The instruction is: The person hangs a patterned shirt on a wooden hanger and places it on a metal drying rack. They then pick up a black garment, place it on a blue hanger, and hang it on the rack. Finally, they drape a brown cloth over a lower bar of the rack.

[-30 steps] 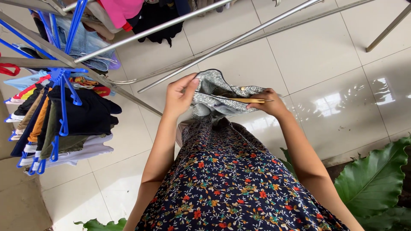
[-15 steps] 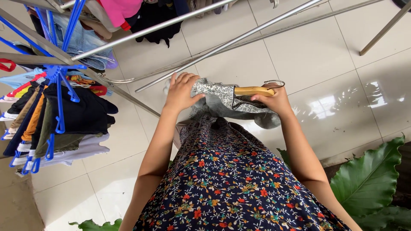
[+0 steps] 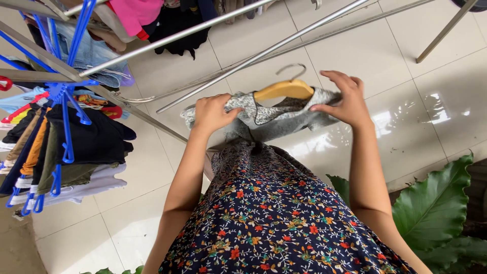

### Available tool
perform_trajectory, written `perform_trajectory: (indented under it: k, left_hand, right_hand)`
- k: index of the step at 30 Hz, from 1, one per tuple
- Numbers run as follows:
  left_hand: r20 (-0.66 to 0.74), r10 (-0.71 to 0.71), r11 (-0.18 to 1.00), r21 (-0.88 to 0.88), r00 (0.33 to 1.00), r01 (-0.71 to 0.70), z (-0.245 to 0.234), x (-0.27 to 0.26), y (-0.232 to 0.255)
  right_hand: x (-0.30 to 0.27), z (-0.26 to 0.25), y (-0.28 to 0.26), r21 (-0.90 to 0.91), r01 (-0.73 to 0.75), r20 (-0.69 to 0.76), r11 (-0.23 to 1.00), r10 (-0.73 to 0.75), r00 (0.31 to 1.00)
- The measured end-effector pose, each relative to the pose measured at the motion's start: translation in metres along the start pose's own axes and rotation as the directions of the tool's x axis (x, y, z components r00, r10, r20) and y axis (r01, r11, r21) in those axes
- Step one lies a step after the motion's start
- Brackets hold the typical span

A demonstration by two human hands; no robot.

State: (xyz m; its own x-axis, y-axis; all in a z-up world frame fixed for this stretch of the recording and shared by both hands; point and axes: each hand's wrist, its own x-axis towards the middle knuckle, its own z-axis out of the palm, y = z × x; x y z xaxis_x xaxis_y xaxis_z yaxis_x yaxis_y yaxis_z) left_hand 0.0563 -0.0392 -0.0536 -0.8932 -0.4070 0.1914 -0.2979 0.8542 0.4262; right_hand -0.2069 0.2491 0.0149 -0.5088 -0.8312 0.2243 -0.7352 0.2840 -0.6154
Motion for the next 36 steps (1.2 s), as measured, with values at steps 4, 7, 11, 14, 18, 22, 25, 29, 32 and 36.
perform_trajectory:
  k: [4,7,11,14,18,22,25,29,32,36]
  left_hand:
    - [-0.103,-0.123,0.991,0.037,0.987,0.127,-0.019,-0.006,-0.009]
    - [-0.079,-0.076,0.997,0.011,0.994,0.077,-0.034,-0.004,-0.001]
    - [-0.15,0.021,0.997,0.072,0.989,-0.011,-0.046,0.007,-0.001]
    - [-0.219,0.066,0.992,0.122,0.974,-0.04,-0.053,0.014,-0.006]
    - [-0.35,0.141,0.99,0.051,0.926,-0.132,-0.075,0.024,-0.009]
    - [-0.478,0.041,0.998,-0.02,0.877,-0.058,-0.089,0.013,-0.013]
    - [-0.519,-0.031,0.998,-0.061,0.854,-0.001,-0.082,-0.002,-0.034]
    - [-0.454,0.022,0.996,0.09,0.891,0.021,-0.05,-0.023,-0.08]
    - [-0.462,0.011,0.992,0.118,0.887,0.049,-0.046,-0.034,-0.092]
    - [-0.494,-0.05,0.994,0.057,0.868,0.09,-0.062,-0.045,-0.09]
  right_hand:
    - [-0.014,0.018,0.054,-0.139,0.002,-0.046,0.99,-0.009,0.999]
    - [-0.013,0.059,0.115,-0.375,0.064,-0.275,0.925,-0.176,0.945]
    - [0.001,0.082,0.103,-0.337,0.064,-0.321,0.939,-0.179,0.93]
    - [0.01,0.074,0.066,-0.323,0.015,-0.331,0.946,-0.127,0.935]
    - [0.015,0.061,0.033,-0.334,-0.053,-0.38,0.941,-0.083,0.921]
    - [0.014,0.054,0.028,-0.327,-0.037,-0.408,0.944,-0.105,0.907]
    - [0.016,0.045,0.018,-0.356,-0.032,-0.421,0.934,-0.13,0.898]
    - [0.024,0.043,0.005,-0.358,-0.02,-0.404,0.933,-0.136,0.905]
    - [0.033,0.039,-0.012,-0.273,0.038,-0.363,0.961,-0.139,0.921]
    - [0.045,0.028,-0.054,-0.143,0.164,-0.263,0.976,-0.198,0.944]
